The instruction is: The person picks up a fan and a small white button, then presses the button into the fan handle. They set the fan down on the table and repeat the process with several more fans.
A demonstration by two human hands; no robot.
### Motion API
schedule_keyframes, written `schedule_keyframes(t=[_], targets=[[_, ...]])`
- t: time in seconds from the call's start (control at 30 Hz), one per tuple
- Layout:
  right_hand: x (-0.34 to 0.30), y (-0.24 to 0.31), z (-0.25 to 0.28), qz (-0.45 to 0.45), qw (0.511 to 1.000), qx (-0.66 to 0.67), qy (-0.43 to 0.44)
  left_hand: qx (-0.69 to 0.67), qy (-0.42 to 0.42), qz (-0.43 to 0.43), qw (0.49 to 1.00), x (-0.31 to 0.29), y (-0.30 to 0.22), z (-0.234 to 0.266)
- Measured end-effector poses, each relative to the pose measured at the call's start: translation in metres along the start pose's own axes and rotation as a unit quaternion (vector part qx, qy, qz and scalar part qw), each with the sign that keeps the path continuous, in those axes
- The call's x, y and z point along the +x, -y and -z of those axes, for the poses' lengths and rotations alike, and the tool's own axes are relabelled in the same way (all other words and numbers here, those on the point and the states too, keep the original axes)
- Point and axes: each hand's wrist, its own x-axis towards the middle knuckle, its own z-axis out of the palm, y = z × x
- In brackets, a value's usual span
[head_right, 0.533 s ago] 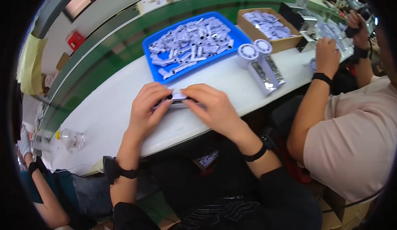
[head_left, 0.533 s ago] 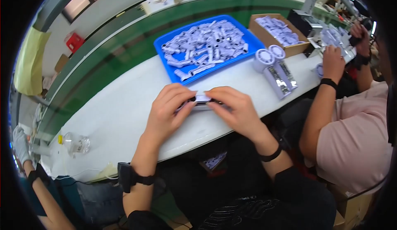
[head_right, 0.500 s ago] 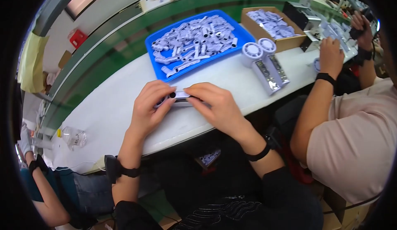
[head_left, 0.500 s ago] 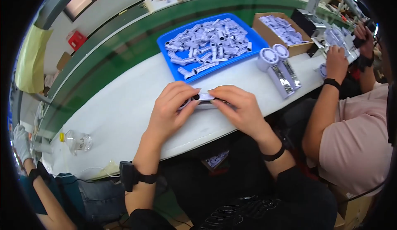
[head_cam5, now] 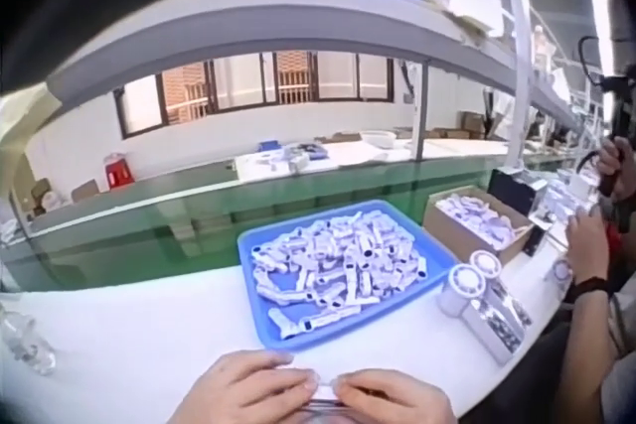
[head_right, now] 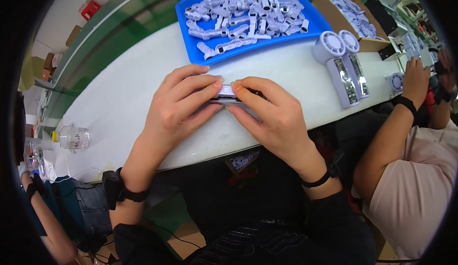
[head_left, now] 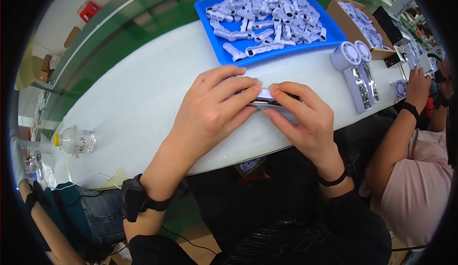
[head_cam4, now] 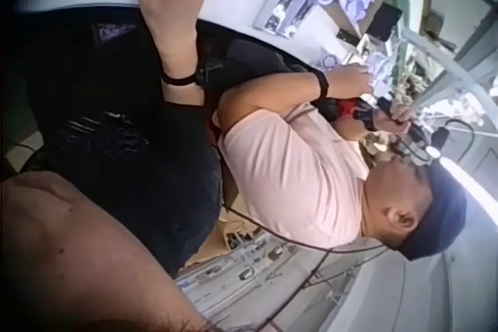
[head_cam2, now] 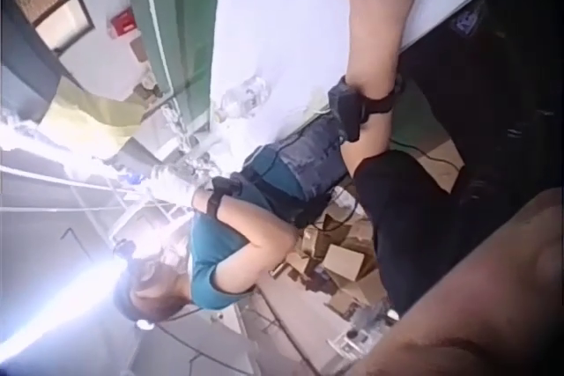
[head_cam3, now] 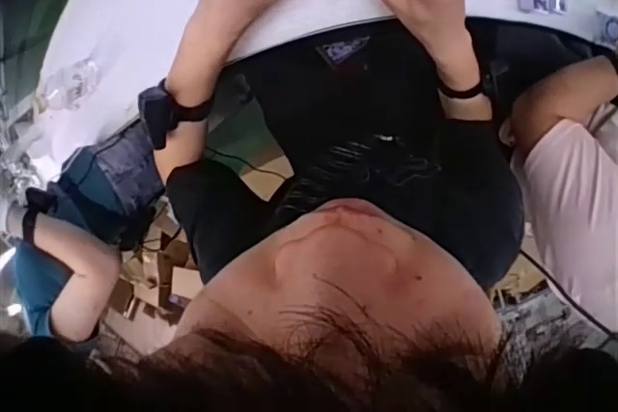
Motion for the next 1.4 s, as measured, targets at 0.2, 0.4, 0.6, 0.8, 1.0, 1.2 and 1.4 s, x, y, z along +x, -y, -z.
schedule_keyframes(t=[0.2, 0.4, 0.6, 0.8, 1.0, 1.2, 1.4], targets=[[-0.001, 0.009, -0.004, 0.017, 0.995, -0.093, -0.02, 0.109, 0.019, -0.015, 0.994, 0.007, -0.014, 0.0], [0.025, -0.001, 0.011, -0.117, 0.99, 0.051, 0.067, 0.001, 0.009, 0.011, 1.0, 0.007, 0.018, -0.002], [0.092, 0.044, 0.027, -0.115, 0.99, 0.073, 0.016, 0.236, -0.135, -0.12, 0.955, 0.048, -0.004, 0.073], [0.186, 0.12, 0.031, 0.08, 0.966, 0.124, -0.212, -0.243, -0.4, 0.129, 0.874, 0.096, -0.045, 0.164], [0.212, 0.163, 0.028, 0.319, 0.905, 0.094, -0.265, -0.383, -0.308, 0.094, 0.866, 0.117, -0.057, 0.194], [0.213, 0.143, 0.028, 0.161, 0.955, 0.25, 0.003, -0.296, -0.22, -0.139, 0.919, 0.121, 0.0, 0.185], [0.231, 0.114, 0.031, 0.13, 0.97, 0.161, 0.128, -0.337, -0.116, -0.201, 0.913, 0.126, 0.039, 0.167]])
